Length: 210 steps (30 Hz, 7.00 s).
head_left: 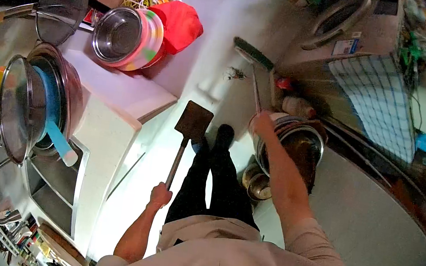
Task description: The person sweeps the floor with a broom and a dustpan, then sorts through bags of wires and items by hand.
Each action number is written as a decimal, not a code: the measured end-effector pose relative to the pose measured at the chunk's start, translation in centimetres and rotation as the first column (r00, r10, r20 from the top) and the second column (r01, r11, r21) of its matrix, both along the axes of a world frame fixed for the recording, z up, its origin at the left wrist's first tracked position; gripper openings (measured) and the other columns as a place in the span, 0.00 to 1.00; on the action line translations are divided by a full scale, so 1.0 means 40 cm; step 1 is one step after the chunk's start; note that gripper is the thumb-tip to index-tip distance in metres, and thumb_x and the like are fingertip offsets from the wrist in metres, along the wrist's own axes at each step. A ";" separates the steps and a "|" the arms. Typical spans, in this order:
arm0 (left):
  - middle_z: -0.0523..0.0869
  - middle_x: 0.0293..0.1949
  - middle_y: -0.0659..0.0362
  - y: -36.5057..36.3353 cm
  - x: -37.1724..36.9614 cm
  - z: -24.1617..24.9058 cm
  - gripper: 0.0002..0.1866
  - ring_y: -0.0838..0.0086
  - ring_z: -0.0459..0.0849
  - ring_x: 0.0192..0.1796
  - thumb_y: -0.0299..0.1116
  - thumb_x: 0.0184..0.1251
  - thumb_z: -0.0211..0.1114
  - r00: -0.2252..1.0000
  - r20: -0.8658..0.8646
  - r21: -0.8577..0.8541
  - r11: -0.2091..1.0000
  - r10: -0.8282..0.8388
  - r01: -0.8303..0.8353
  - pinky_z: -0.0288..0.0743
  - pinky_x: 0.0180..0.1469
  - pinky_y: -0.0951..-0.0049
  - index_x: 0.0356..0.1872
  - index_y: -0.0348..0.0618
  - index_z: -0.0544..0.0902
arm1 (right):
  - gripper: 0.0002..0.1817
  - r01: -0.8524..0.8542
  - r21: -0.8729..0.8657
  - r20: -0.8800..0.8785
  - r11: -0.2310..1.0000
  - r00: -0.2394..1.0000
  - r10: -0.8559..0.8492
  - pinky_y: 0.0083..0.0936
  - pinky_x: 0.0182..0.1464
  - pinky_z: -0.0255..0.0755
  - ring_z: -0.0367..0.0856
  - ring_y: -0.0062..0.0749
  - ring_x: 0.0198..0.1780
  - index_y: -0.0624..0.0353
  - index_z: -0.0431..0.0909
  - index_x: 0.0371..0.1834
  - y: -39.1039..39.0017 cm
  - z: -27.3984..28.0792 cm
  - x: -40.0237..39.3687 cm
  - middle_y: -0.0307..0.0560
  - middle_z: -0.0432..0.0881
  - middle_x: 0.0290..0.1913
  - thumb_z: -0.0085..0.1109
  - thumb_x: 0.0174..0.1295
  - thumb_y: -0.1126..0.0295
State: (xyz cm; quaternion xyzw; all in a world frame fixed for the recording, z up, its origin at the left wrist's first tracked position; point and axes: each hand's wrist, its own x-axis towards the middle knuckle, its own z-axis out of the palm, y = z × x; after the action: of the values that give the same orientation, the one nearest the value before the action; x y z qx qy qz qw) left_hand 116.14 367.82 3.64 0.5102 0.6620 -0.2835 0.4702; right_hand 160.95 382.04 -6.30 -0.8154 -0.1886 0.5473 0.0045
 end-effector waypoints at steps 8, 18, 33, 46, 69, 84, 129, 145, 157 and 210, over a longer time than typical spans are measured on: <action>0.83 0.39 0.32 -0.101 -0.067 0.010 0.16 0.41 0.85 0.44 0.30 0.56 0.59 0.998 -0.055 -0.064 0.998 0.008 -0.011 0.79 0.48 0.52 0.41 0.27 0.75 | 0.25 -0.424 0.200 0.017 0.883 0.903 0.429 0.48 0.56 0.71 0.76 0.53 0.54 0.64 0.64 0.69 -0.274 0.065 -0.093 0.66 0.72 0.59 0.49 0.71 0.67; 0.84 0.35 0.34 -0.190 -0.196 -0.133 0.16 0.42 0.85 0.41 0.31 0.55 0.61 0.995 0.016 0.008 0.995 -0.098 0.097 0.80 0.45 0.51 0.39 0.28 0.74 | 0.30 -0.434 0.601 0.108 0.671 0.876 0.469 0.42 0.40 0.72 0.77 0.45 0.37 0.67 0.56 0.73 -0.010 -0.189 -0.015 0.57 0.77 0.40 0.50 0.70 0.66; 0.84 0.35 0.35 -0.186 -0.269 -0.320 0.15 0.43 0.86 0.41 0.27 0.54 0.59 0.995 0.017 0.003 0.995 -0.095 0.095 0.81 0.46 0.52 0.41 0.29 0.74 | 0.30 -0.352 0.095 0.226 0.931 0.919 0.324 0.43 0.55 0.72 0.79 0.52 0.51 0.57 0.59 0.74 -0.391 0.074 -0.081 0.62 0.78 0.57 0.49 0.69 0.64; 0.85 0.37 0.39 -0.240 -0.299 -0.440 0.17 0.46 0.86 0.42 0.31 0.56 0.62 0.992 0.055 0.012 0.994 -0.112 0.111 0.81 0.46 0.52 0.45 0.33 0.72 | 0.31 -0.605 0.125 0.141 0.787 0.796 0.589 0.35 0.42 0.72 0.77 0.36 0.37 0.64 0.59 0.74 -0.474 -0.105 -0.186 0.57 0.78 0.49 0.48 0.68 0.66; 0.85 0.41 0.40 -0.336 -0.375 -0.596 0.17 0.48 0.86 0.46 0.29 0.59 0.62 0.994 -0.055 -0.007 0.996 -0.090 0.090 0.81 0.48 0.54 0.49 0.37 0.71 | 0.30 -0.413 0.061 0.066 0.909 0.910 0.409 0.35 0.43 0.74 0.81 0.41 0.35 0.55 0.61 0.73 -0.763 0.261 -0.244 0.57 0.83 0.38 0.54 0.68 0.67; 0.85 0.41 0.41 -0.346 -0.347 -0.603 0.14 0.48 0.86 0.47 0.29 0.61 0.59 0.987 -0.148 -0.046 0.998 -0.059 0.053 0.80 0.49 0.52 0.48 0.38 0.73 | 0.31 0.036 0.006 -0.348 0.999 0.937 -0.032 0.24 0.28 0.66 0.67 0.22 0.27 0.54 0.56 0.77 -0.790 0.287 -0.282 0.40 0.73 0.33 0.50 0.71 0.69; 0.85 0.32 0.40 -0.581 -0.670 0.072 0.12 0.43 0.85 0.38 0.34 0.52 0.61 0.911 0.038 0.531 0.781 -0.411 0.330 0.78 0.43 0.46 0.36 0.38 0.78 | 0.11 0.836 0.121 -0.508 0.535 0.515 -0.690 0.28 0.23 0.69 0.72 0.27 0.22 0.58 0.76 0.48 -1.488 0.319 -0.965 0.41 0.76 0.27 0.57 0.69 0.64; 0.82 0.26 0.41 -0.578 -0.753 0.152 0.12 0.41 0.82 0.31 0.34 0.54 0.65 0.522 0.169 0.567 0.516 -0.836 0.642 0.76 0.36 0.46 0.34 0.39 0.75 | 0.28 0.828 0.123 -0.528 0.547 0.521 -0.671 0.26 0.32 0.71 0.72 0.24 0.30 0.60 0.67 0.70 -1.635 0.399 -1.351 0.41 0.76 0.34 0.58 0.67 0.67; 0.83 0.27 0.40 -0.665 -0.740 0.179 0.10 0.41 0.82 0.32 0.33 0.57 0.63 0.140 0.077 0.456 0.159 -0.987 0.876 0.75 0.36 0.45 0.34 0.39 0.74 | 0.21 0.906 0.276 -0.480 0.322 0.420 -0.770 0.28 0.30 0.70 0.72 0.25 0.26 0.62 0.75 0.56 -1.806 0.364 -1.704 0.40 0.74 0.28 0.60 0.60 0.67; 0.78 0.20 0.62 -1.435 -0.607 0.361 0.08 0.78 0.74 0.18 0.32 0.63 0.67 -0.269 0.415 -0.364 -0.430 -0.869 0.826 0.65 0.20 0.72 0.32 0.41 0.76 | 0.15 0.965 0.232 -0.500 -0.125 0.008 -0.866 0.29 0.33 0.68 0.73 0.25 0.29 0.65 0.77 0.48 -2.402 0.398 -2.358 0.44 0.78 0.30 0.58 0.62 0.67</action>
State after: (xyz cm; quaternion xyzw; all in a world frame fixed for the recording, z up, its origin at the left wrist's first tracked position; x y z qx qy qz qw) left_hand 91.86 310.44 18.07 0.6536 -0.1168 -0.7335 0.1457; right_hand 66.63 285.96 9.61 -0.6153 0.2966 0.3776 0.6251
